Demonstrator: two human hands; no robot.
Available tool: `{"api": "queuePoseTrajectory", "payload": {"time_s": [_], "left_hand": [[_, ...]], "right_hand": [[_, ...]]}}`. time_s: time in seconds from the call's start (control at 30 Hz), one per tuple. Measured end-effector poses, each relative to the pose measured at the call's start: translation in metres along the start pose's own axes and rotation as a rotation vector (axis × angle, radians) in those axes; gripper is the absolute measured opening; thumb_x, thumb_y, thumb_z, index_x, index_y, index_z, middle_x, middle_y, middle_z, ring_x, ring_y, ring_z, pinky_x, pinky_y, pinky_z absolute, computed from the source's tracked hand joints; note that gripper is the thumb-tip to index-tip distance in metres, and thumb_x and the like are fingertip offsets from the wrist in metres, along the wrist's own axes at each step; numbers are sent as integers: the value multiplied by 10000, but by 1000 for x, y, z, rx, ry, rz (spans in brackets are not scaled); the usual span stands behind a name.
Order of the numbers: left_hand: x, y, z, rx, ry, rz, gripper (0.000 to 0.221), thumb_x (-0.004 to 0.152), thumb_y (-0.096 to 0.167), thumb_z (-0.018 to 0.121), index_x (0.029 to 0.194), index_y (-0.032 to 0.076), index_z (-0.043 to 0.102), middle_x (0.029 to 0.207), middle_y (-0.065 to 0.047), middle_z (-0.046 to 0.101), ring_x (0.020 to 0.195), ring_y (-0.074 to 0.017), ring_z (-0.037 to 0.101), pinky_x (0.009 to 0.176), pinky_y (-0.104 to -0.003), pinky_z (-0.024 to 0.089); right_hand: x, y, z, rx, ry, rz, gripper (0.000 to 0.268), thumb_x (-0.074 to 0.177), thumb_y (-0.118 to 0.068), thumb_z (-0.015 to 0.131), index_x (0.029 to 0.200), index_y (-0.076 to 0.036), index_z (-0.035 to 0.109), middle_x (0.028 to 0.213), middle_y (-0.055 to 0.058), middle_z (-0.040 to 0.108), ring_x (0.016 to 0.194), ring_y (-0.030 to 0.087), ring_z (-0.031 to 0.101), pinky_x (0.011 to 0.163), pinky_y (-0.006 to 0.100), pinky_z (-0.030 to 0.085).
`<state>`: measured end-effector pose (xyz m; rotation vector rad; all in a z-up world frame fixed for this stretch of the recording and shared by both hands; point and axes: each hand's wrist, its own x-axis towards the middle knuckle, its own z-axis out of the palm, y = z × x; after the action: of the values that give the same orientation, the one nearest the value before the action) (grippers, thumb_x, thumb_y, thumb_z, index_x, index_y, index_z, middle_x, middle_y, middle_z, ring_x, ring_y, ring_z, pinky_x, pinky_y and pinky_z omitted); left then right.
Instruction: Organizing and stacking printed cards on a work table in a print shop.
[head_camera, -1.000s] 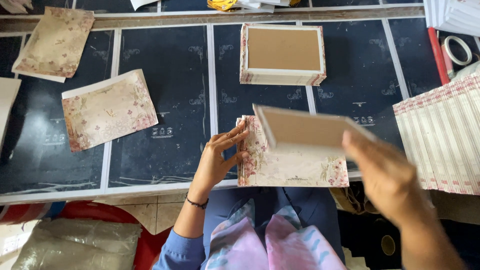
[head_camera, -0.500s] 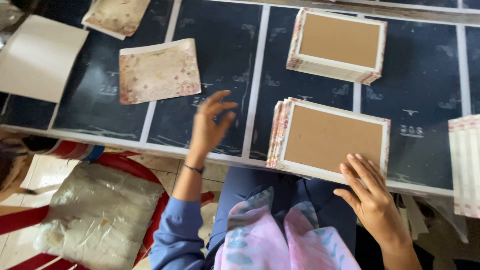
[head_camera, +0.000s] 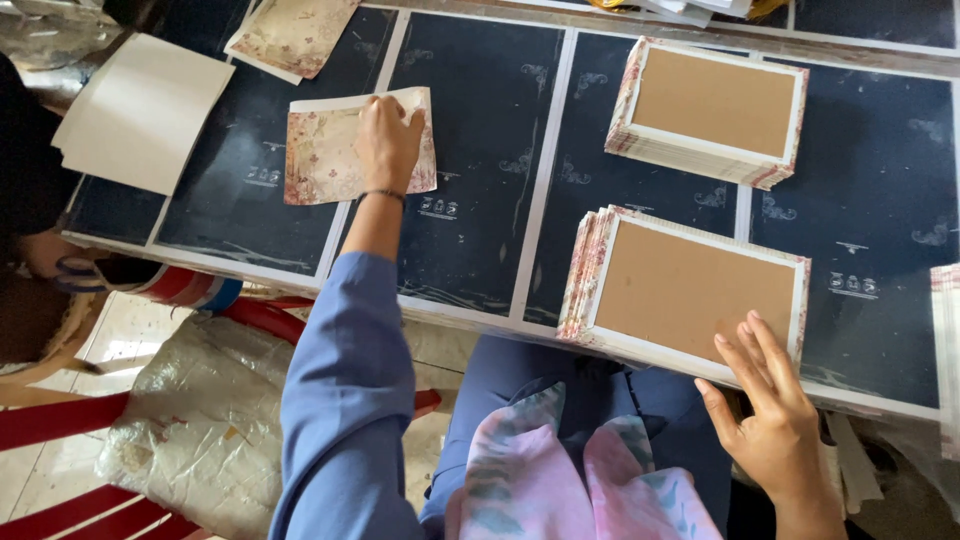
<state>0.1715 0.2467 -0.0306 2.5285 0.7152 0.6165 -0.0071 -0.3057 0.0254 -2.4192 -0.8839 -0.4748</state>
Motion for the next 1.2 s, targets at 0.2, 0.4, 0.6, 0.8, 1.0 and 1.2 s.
{"api": "queuePoseTrajectory", "payload": {"time_s": [0.2,0.4,0.6,0.8,1.0,1.2], "left_hand": [[35,22,39,161,3,-180,259,871,159,754,1086,17,724,1235,-164,628,1020,-412,693,792,-528,587],[13,29,10,143,-9,-117,179,859,72,679,1010,-10,727,1088,-183,690,866,-403,732,700,-475,600],[-123,59,-65,19,-159,327,80,759,34,598,690,72,610,569,-125,582,495,-287,568,428,-446,382],[-209,26,-48,-75,-314,306,156,789,231,676,899,142,610,771,-106,680,729,-376,721,631,-510,568],[-218,21,-35,-113,-213,353,78,829,173,656,894,137,632,760,-78,617,716,-345,702,601,-445,561],[-123,-21,-68,-45,-84,255,128,825,174,745,946,169,703,815,-90,671,776,-359,730,675,-470,573]], "right_hand": [[1,1,-3,4,-9,55,451,917,-131,742,1344,-6,671,1586,250,521,1347,327,639,1100,423,541],[12,9,-8,-53,-52,92,458,889,-136,768,1320,-1,692,1515,250,582,1286,339,663,1075,452,553],[74,-19,-5,86,-83,2,318,944,-151,747,1234,-22,725,1224,141,682,1010,225,736,926,379,583],[131,-70,87,177,-229,-246,274,867,-153,752,1140,-143,755,1011,66,675,1005,325,725,870,455,561],[139,-82,205,-177,-326,-431,270,814,-175,669,1077,-169,730,925,59,591,879,292,603,749,432,436],[154,-92,210,-222,-463,-365,237,811,-152,693,1036,-141,767,944,149,625,800,305,586,683,409,366]]}}
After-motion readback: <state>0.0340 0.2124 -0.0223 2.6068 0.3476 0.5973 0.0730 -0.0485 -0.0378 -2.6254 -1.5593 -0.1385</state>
